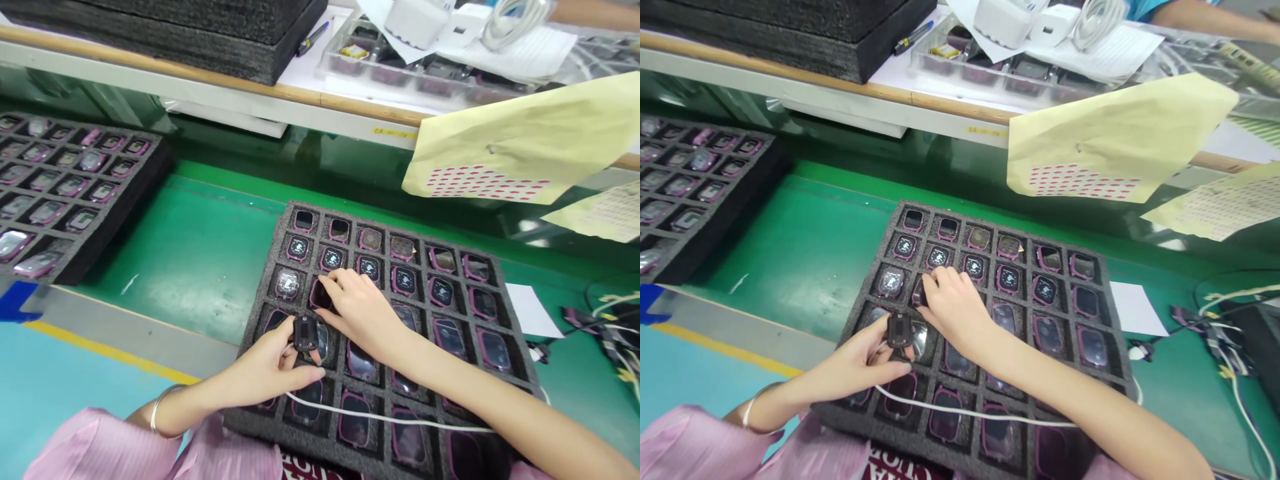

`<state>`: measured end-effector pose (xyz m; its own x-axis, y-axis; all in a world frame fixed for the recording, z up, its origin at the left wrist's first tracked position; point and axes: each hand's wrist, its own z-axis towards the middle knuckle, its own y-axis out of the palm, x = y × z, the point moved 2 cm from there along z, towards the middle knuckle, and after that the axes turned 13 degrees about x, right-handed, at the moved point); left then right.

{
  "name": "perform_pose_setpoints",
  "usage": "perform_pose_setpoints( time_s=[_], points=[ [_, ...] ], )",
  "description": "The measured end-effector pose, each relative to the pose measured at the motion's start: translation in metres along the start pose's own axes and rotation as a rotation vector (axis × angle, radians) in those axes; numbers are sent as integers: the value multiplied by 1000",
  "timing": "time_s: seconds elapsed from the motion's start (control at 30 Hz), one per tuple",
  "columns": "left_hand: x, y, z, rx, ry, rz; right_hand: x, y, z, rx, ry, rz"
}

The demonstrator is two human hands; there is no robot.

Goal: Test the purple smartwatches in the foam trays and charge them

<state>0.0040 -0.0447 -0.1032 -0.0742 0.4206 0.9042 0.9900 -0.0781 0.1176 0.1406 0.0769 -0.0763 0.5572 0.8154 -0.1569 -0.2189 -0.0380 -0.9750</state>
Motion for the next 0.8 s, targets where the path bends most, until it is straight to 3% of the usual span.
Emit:
perform_pose_setpoints(
  time_s=[0.13,0.23,0.43,0.57,0.8],
  points=[
    [-3,-1,3,-5,4,-106,4,-11,-7,60,94,420],
    [-6,-1,4,10,-4,-138,-7,-25,-17,86,45,670],
    [-5,1,3,51,-10,-125,-25,-15,-28,110,-111,551],
    [-2,2,5,118,88,-134,-25,-6,-28,135,-199,514],
    [-6,-1,7,145,79,-77,-24,6,-31,207,-183,658]
  ],
)
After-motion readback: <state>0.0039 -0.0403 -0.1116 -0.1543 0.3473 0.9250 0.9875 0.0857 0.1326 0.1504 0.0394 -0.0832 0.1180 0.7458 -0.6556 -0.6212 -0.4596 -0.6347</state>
